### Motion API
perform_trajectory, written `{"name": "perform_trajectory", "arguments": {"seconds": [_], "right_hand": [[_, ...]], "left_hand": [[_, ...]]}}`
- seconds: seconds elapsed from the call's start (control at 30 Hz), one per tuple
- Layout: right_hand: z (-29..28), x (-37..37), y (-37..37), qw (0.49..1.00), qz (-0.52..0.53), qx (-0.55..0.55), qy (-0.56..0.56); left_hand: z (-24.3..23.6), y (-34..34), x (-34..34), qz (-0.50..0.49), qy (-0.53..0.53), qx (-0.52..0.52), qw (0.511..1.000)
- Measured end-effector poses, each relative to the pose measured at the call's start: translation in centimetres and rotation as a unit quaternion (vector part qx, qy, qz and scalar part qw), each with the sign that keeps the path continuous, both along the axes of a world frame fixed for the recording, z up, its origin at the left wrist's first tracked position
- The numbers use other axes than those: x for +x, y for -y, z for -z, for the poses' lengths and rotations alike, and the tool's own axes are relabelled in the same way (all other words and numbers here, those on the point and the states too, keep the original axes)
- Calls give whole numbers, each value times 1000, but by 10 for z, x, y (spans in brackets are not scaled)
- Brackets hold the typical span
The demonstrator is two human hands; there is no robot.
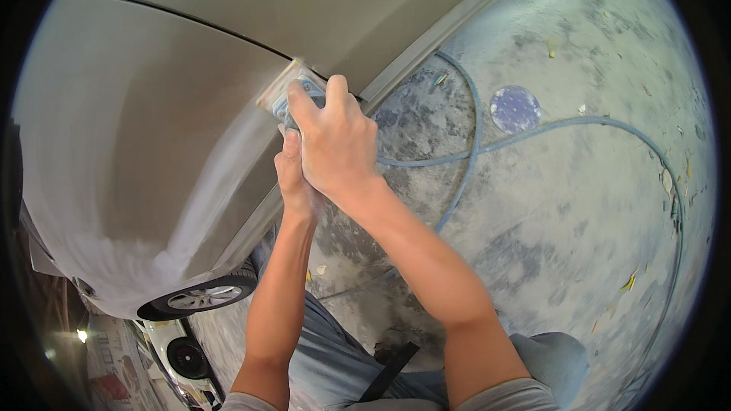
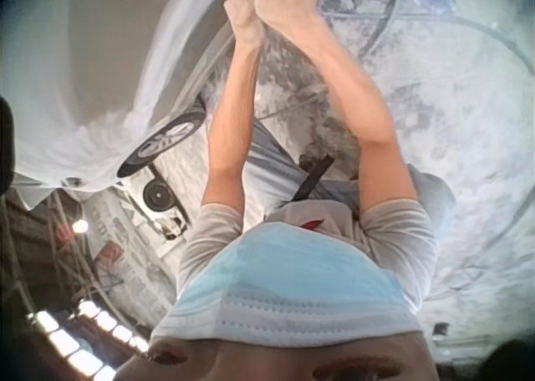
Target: The person sands the side panel of a silver car using a handheld electric sander. They move the sander in overlapping strokes across the door surface, including around the door handle and lower edge, while kneeling beside the vehicle.
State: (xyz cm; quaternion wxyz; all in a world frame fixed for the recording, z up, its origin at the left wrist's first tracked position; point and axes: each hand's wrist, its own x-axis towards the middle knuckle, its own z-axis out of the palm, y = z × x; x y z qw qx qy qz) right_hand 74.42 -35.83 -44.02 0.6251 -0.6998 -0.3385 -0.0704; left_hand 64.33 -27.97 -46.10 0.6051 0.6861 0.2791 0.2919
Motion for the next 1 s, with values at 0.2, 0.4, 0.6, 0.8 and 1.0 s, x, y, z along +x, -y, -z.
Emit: {"name": "perform_trajectory", "arguments": {"seconds": [0.2,0.4,0.6,0.8,1.0], "right_hand": [[-6,5,-1,999,-28,11,32],[-21,0,-10,996,7,57,68],[-35,1,-12,995,20,54,80],[-55,4,-16,989,40,87,111],[-91,8,-17,982,55,116,137]], "left_hand": [[-5,3,0,-14,35,6,999],[-20,3,1,-60,84,21,994],[-32,-9,-1,13,51,39,998],[-51,-8,1,27,74,47,996],[-93,-2,10,3,126,30,992]]}}
